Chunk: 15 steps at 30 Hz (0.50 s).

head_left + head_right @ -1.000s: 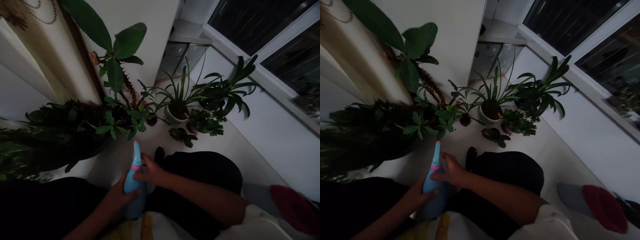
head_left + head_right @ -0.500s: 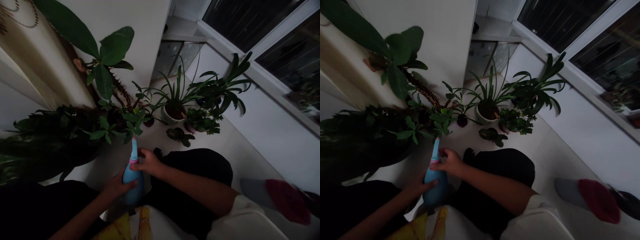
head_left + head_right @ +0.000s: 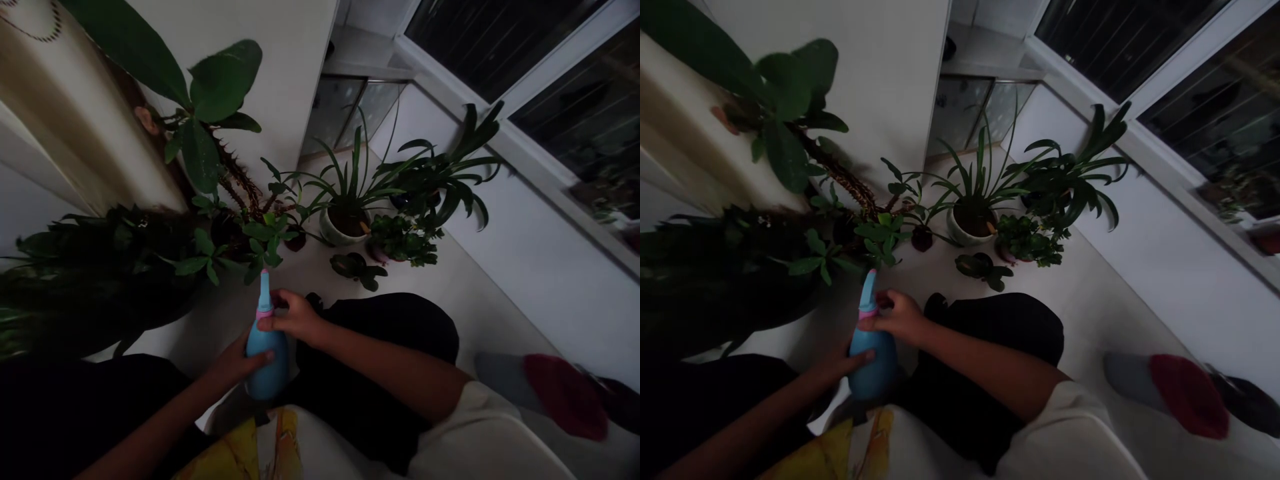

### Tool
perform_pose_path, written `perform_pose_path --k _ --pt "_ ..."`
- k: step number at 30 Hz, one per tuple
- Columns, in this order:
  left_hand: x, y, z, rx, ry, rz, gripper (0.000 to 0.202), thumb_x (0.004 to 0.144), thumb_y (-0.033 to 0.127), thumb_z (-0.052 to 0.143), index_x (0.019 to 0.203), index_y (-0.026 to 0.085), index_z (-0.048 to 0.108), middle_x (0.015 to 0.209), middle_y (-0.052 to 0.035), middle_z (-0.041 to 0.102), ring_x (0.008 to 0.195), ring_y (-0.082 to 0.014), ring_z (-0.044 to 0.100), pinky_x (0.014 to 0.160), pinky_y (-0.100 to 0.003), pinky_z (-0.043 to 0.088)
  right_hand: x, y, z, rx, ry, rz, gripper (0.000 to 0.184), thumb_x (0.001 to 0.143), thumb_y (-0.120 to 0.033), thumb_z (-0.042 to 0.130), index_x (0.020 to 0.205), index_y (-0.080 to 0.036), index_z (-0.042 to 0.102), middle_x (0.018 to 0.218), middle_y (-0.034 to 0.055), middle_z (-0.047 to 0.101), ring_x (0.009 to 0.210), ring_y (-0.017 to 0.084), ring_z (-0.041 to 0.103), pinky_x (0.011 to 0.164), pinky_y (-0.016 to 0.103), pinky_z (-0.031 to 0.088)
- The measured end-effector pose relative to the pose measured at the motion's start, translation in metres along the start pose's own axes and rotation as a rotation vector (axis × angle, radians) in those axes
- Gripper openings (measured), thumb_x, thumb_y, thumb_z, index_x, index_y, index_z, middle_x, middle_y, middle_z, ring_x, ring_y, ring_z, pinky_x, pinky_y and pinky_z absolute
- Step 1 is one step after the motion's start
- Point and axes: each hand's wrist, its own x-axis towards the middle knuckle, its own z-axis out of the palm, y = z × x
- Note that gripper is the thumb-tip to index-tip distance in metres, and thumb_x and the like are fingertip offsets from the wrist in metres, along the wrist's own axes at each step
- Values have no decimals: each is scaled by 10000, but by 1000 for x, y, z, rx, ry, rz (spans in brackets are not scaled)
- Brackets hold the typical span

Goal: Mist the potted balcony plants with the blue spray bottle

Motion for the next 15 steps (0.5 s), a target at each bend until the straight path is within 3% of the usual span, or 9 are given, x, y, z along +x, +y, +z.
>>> perform_pose_path --k 3,6,11,15 --pt "-1 12 0 2 -49 29 884 637 602 756 1345 125 528 1139 -170 733 1040 -374 696 868 -442 583 -1 -6 -4 -63 -7 -61 718 569 -477 877 1172 -182 624 1245 77 646 1221 256 562 1080 411 390" --pt "-1 21 -1 93 -68 59 902 645 590 763 1371 119 509 1189 -175 716 1081 -374 679 885 -439 577 -4 -9 -2 -90 -6 -114 722 622 -488 846 1230 -199 585 1318 84 604 1242 257 550 1084 413 394" --pt "-1 20 9 176 -47 60 805 699 554 714 1342 109 524 1161 -160 732 1055 -361 693 918 -457 563 -3 6 8 -117 109 -108 678 614 -508 844 1159 -191 593 1162 72 650 1024 232 617 927 399 492" --pt "-3 18 19 113 -2 59 777 717 541 712 1349 130 525 1212 -152 721 1106 -369 676 939 -437 555 2 15 12 -96 102 -82 609 617 -510 841 1093 -196 629 1062 46 664 1035 235 617 911 380 501"
